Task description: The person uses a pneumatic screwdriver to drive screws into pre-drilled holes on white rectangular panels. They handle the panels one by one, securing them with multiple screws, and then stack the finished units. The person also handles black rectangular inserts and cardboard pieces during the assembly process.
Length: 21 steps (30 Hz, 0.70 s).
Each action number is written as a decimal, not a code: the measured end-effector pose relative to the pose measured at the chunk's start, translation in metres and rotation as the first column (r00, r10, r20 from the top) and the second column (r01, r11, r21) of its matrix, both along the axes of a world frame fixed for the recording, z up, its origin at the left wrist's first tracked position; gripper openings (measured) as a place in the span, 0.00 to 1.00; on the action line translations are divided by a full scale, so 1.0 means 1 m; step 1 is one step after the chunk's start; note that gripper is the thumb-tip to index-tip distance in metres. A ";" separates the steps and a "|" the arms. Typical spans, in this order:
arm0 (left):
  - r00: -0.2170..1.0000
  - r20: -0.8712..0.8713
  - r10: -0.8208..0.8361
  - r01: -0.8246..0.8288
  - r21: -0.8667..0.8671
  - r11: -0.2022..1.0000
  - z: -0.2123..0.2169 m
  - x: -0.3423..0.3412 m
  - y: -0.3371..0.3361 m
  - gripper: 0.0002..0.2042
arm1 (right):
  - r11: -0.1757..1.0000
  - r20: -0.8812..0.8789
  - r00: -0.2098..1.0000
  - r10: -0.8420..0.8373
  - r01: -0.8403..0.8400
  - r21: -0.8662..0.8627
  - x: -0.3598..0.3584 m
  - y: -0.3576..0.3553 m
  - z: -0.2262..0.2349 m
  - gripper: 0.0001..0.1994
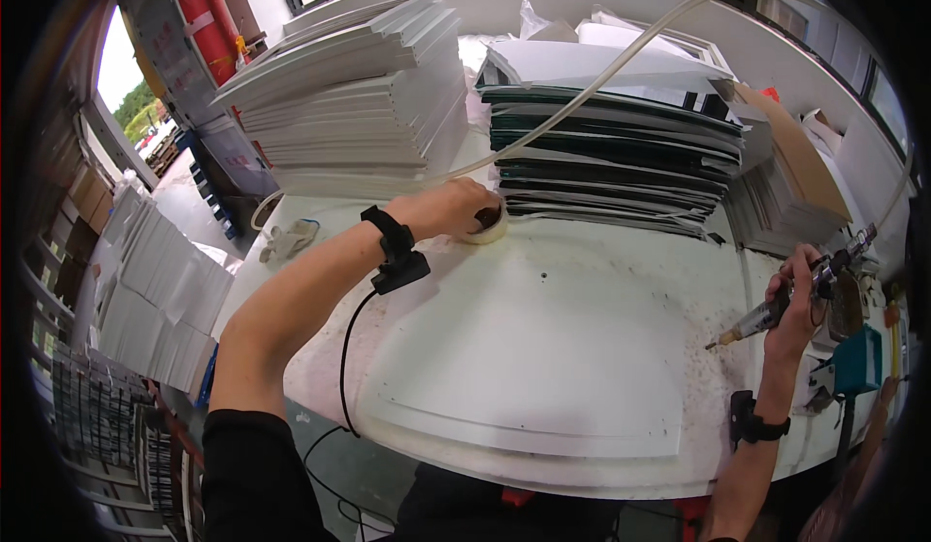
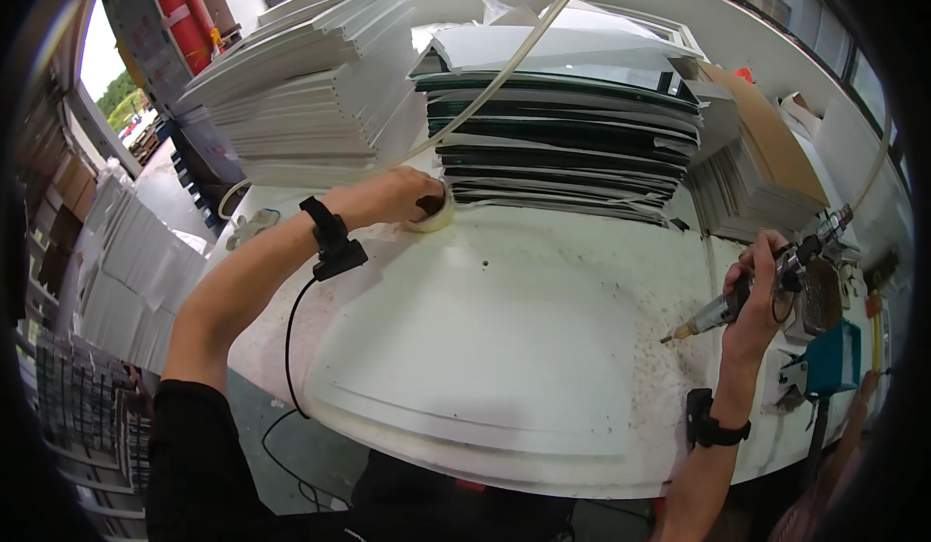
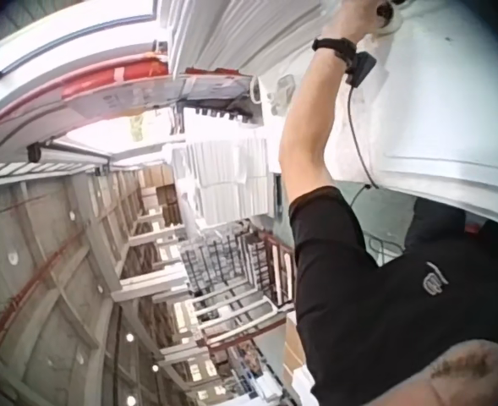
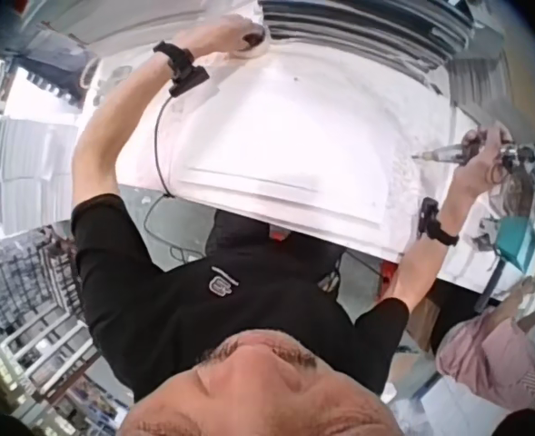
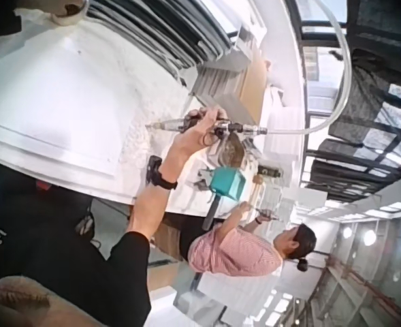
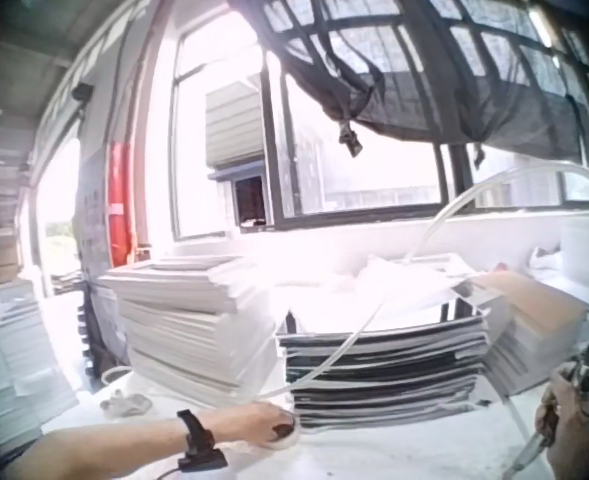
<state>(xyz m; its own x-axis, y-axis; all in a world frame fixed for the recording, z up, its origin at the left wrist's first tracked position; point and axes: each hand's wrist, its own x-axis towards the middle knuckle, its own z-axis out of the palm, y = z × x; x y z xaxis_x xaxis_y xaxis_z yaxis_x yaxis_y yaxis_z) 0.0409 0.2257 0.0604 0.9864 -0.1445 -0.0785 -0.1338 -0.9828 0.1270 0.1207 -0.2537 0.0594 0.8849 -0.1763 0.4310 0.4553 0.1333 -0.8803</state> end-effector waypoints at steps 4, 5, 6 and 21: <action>0.999 0.017 0.051 -0.052 0.024 0.998 -0.009 0.006 -0.001 0.15 | 0.999 0.010 1.000 -0.012 0.012 -0.031 -0.009 0.011 0.006 0.09; 0.998 0.015 0.062 -0.062 0.019 0.998 -0.011 0.008 -0.002 0.14 | 0.999 0.017 1.000 0.001 0.000 -0.045 -0.009 0.010 0.005 0.09; 0.998 0.033 0.048 -0.048 0.007 0.999 -0.014 0.009 -0.002 0.13 | 0.998 0.016 1.000 0.007 -0.006 -0.056 -0.010 0.010 0.005 0.09; 0.991 0.131 0.003 0.051 -0.406 0.912 0.020 -0.031 -0.044 0.06 | 0.995 0.055 0.998 0.021 -0.015 -0.097 -0.013 0.015 0.005 0.09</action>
<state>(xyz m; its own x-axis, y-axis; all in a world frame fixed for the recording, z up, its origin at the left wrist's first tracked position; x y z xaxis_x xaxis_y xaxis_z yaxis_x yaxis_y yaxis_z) 0.0103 0.1817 0.0800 0.9800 -0.1612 0.1166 -0.1980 -0.8449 0.4969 0.1074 -0.2385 0.0647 0.8617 -0.1158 0.4940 0.5023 0.0578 -0.8628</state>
